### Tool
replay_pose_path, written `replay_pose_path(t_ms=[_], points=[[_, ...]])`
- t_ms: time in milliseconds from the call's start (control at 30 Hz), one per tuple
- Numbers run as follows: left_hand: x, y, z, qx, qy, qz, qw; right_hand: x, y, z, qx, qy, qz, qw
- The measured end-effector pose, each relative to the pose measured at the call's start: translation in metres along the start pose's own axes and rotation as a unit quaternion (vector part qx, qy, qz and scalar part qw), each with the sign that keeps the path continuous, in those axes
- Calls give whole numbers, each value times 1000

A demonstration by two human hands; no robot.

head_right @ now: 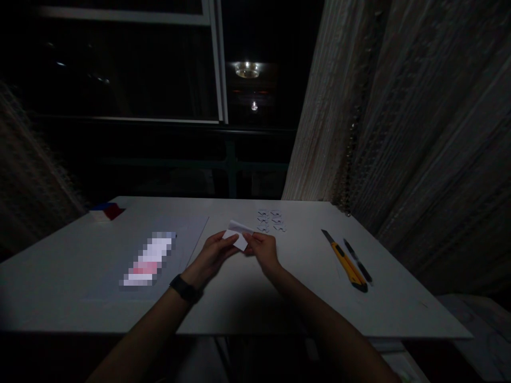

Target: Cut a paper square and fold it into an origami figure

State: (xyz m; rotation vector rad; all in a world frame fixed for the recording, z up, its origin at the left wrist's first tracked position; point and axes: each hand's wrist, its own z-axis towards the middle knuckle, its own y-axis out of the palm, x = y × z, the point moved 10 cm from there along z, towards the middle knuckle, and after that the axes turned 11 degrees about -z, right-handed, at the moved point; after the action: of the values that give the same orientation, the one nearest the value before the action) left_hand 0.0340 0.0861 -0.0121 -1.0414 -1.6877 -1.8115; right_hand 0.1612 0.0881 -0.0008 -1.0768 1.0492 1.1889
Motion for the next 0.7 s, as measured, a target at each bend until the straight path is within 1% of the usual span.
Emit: replay_pose_path(t_ms=[100, 167, 233, 333, 433, 500, 533, 600, 667, 700], points=[[-7, 4, -2, -4, -15, -25, 1000, -1, 1, -5, 26, 4, 9, 1000], [-7, 3, -2, 4, 0, -26, 1000, 0, 3, -8, 30, 10, 15, 999], [-2, 4, -1, 5, 28, -20, 999, 3, 8, -10, 20, 24, 25, 999], [5, 4, 0, 0, 65, 7, 998, 11, 20, -12, -26, 51, 34, 998], [11, -1, 2, 9, 86, 53, 995, 17, 34, -12, -108, 72, 20, 991], [14, -8, 4, 24, 93, 94, 991, 20, 37, -10, -158, 77, -3, 984], [16, -10, 5, 31, 96, 118, 988, 19, 32, -8, -157, 72, -16, 985], [16, -13, 7, 30, 91, 175, 980, 13, 16, 1, -117, 43, -26, 992], [10, -10, 8, 3, 65, 225, 972, 1, 7, 7, -100, -13, -26, 995], [5, -9, 8, -13, 47, 243, 969, -3, 6, 9, -106, -33, -35, 993]])
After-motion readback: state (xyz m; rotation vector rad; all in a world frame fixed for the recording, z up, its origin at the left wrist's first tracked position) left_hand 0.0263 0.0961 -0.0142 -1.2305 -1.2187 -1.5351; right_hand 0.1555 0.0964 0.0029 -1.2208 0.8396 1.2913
